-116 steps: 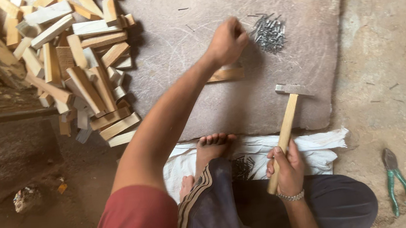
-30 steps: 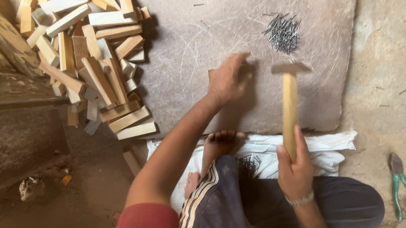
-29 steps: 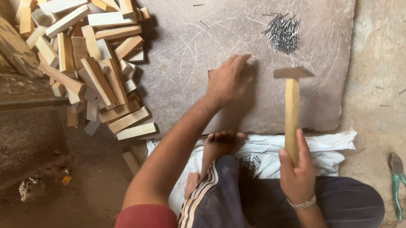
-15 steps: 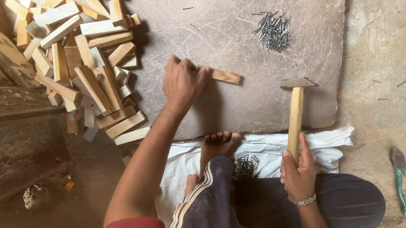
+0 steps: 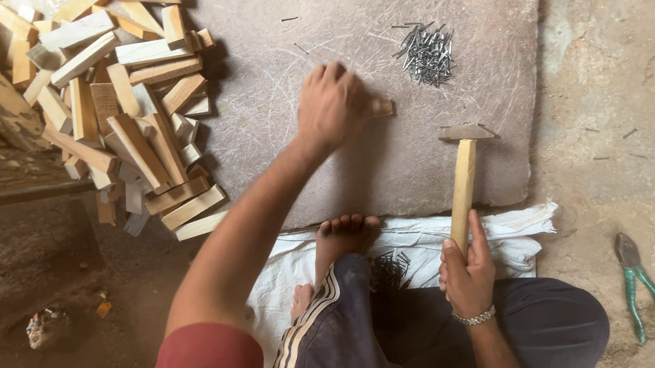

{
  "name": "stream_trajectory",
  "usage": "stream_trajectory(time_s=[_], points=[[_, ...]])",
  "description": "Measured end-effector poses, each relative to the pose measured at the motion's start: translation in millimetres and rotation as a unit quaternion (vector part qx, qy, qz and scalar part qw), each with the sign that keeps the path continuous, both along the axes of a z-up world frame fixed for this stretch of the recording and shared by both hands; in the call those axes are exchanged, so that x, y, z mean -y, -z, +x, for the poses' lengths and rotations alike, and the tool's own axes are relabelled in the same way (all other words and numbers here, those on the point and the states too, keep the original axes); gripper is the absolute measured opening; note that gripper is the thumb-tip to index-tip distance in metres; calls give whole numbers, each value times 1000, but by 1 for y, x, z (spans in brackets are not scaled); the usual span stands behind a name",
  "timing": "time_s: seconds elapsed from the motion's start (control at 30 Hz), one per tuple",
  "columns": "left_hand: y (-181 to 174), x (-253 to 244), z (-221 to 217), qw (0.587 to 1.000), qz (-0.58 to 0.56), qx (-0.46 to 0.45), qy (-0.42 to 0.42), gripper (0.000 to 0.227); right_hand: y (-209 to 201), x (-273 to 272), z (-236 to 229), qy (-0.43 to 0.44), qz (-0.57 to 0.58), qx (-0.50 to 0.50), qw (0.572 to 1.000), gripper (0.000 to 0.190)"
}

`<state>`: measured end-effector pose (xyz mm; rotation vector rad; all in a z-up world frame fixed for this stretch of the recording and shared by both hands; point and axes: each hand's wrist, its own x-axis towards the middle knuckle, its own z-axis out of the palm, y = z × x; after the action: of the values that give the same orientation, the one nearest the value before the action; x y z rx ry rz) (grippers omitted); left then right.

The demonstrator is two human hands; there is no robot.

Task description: The person sits on the floor and repeatedly hammers nails into small wooden blocks. They pick up a block, place a nail, hammer it in, and then toss the finished block into a nearby red bucket.

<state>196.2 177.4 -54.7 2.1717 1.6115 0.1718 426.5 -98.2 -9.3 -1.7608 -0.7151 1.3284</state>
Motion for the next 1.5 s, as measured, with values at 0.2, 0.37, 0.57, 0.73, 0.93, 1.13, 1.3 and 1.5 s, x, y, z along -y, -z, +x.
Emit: stream_trajectory(time_s=[0.2,0.37,0.57,0.73,0.93,1.13,1.3,1.5], points=[[12,-81,45,994,-83,62,-47,24,4,1,-1,-7,-12,20,1000,74],[26,-107,62,990,-135,-15,23,8,5,-2,1,-12,6,22,1000,73],[19,-100,59,995,-61,-15,74,10,7,1,0,-10,0,23,1000,74],[2,-51,31,937,-155,298,-96,8,4,1,-2,-73,54,212,973,68],[-20,22,-2,762,-284,541,-215,6,-2,-25,-26,-164,105,341,920,60],[-17,52,-12,797,-263,501,-212,18,-5,-58,-47,-207,141,296,922,61],[5,48,-7,904,-142,369,-163,17,-11,-43,-34,-182,79,240,950,66],[24,29,7,964,-40,229,-127,18,-17,-4,-15,-82,-42,61,994,75]])
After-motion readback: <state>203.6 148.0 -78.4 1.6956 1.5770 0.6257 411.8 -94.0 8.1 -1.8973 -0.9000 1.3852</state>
